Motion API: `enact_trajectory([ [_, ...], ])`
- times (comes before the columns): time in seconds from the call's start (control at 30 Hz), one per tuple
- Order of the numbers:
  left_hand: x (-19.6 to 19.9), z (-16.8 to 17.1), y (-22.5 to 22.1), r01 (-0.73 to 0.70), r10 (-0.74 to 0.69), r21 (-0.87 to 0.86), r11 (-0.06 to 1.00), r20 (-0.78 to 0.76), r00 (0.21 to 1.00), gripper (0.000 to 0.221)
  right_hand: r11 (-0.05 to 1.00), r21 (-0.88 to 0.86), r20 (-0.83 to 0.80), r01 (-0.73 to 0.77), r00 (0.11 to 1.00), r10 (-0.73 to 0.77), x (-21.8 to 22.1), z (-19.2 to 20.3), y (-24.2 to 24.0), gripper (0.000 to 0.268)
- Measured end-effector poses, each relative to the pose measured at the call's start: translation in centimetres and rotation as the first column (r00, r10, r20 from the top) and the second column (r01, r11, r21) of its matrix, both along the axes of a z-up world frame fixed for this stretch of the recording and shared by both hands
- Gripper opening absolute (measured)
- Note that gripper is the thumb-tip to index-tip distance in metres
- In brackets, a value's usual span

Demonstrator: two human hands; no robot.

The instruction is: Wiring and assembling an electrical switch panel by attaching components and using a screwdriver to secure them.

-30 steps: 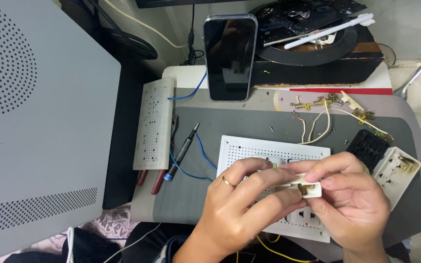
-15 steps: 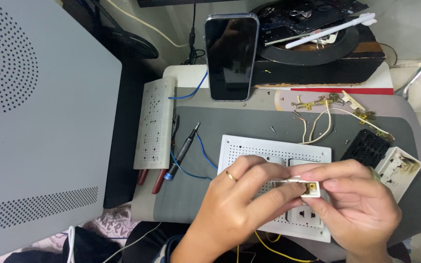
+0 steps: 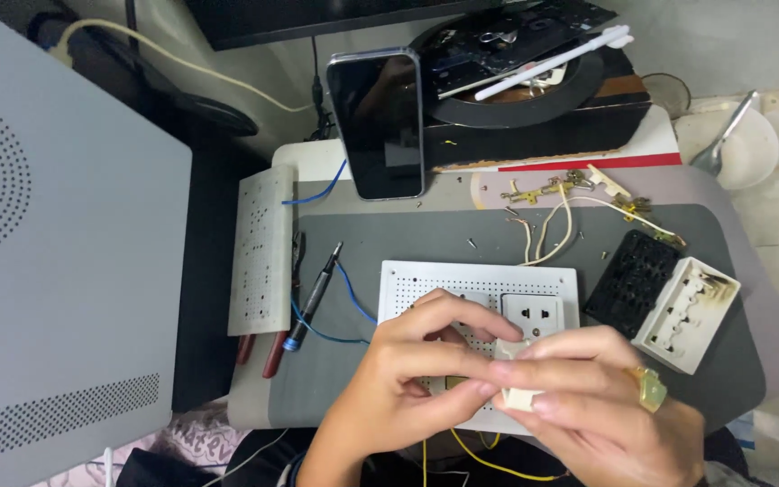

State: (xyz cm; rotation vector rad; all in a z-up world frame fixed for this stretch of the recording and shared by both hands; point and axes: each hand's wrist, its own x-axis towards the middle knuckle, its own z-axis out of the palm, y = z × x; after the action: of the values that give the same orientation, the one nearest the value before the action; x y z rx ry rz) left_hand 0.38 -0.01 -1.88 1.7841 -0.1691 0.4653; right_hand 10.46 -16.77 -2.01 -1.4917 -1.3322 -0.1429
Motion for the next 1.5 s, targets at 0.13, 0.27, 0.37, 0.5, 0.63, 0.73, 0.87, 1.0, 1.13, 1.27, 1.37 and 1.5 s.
enact_trajectory([
  [0.13,0.0,0.0,0.0,0.017,-0.017,-0.027,1.000,-0.010,1.000,0.009,0.997,-0.013,-0.019,0.076,0.997,-0.076,-0.6,1.2,0.3,0.043],
  [0.27,0.0,0.1,0.2,0.029,-0.030,-0.020,0.999,-0.007,1.000,0.012,0.997,-0.008,-0.003,0.083,0.997,-0.083,-0.6,1.0,0.5,0.040],
  [0.37,0.0,0.2,0.3,0.033,-0.033,-0.008,0.999,-0.007,0.999,0.013,0.994,0.007,-0.010,0.105,0.994,-0.105,-0.6,0.8,0.5,0.039],
  [0.5,0.0,0.3,0.3,0.037,-0.037,0.009,0.999,0.002,0.999,0.011,0.999,-0.018,0.004,0.042,0.999,-0.042,0.1,0.3,0.0,0.040],
  [0.63,0.2,0.2,0.1,-0.001,-0.004,0.134,0.991,0.039,0.999,0.016,0.999,0.041,0.049,0.003,0.999,-0.005,1.2,-1.0,0.2,0.038],
  [0.73,0.2,0.6,-0.2,-0.118,0.099,0.220,0.968,0.092,0.991,0.010,0.996,0.042,-0.127,0.082,0.989,-0.076,0.2,-0.5,1.6,0.028],
  [0.87,0.2,0.8,-0.3,-0.164,0.132,0.273,0.948,0.132,0.982,0.011,0.995,0.047,-0.176,0.091,0.981,-0.081,0.1,-0.6,1.6,0.027],
  [1.0,-0.3,0.8,-0.2,-0.246,0.188,0.452,0.857,0.170,0.967,0.012,0.994,-0.071,-0.280,0.085,0.955,-0.102,0.2,-0.4,1.7,0.027],
  [1.13,-0.5,0.8,-0.4,-0.308,0.240,0.624,0.718,0.193,0.951,0.016,0.982,-0.187,-0.583,0.016,0.803,-0.124,0.5,-2.0,1.3,0.038],
  [1.27,-0.5,0.5,-0.4,-0.334,0.262,0.640,0.692,0.208,0.942,0.018,0.976,-0.214,-0.655,0.037,0.736,-0.172,0.2,-3.0,0.9,0.034],
  [1.37,-0.7,0.6,-0.4,-0.343,0.263,0.636,0.692,0.220,0.939,0.020,0.977,-0.213,-0.720,0.018,0.673,-0.169,0.2,-3.3,0.8,0.034],
  [1.5,-0.7,0.7,-0.4,-0.337,0.268,0.632,0.698,0.207,0.941,0.019,0.979,-0.205,-0.708,0.018,0.688,-0.161,0.3,-3.3,0.8,0.032],
])
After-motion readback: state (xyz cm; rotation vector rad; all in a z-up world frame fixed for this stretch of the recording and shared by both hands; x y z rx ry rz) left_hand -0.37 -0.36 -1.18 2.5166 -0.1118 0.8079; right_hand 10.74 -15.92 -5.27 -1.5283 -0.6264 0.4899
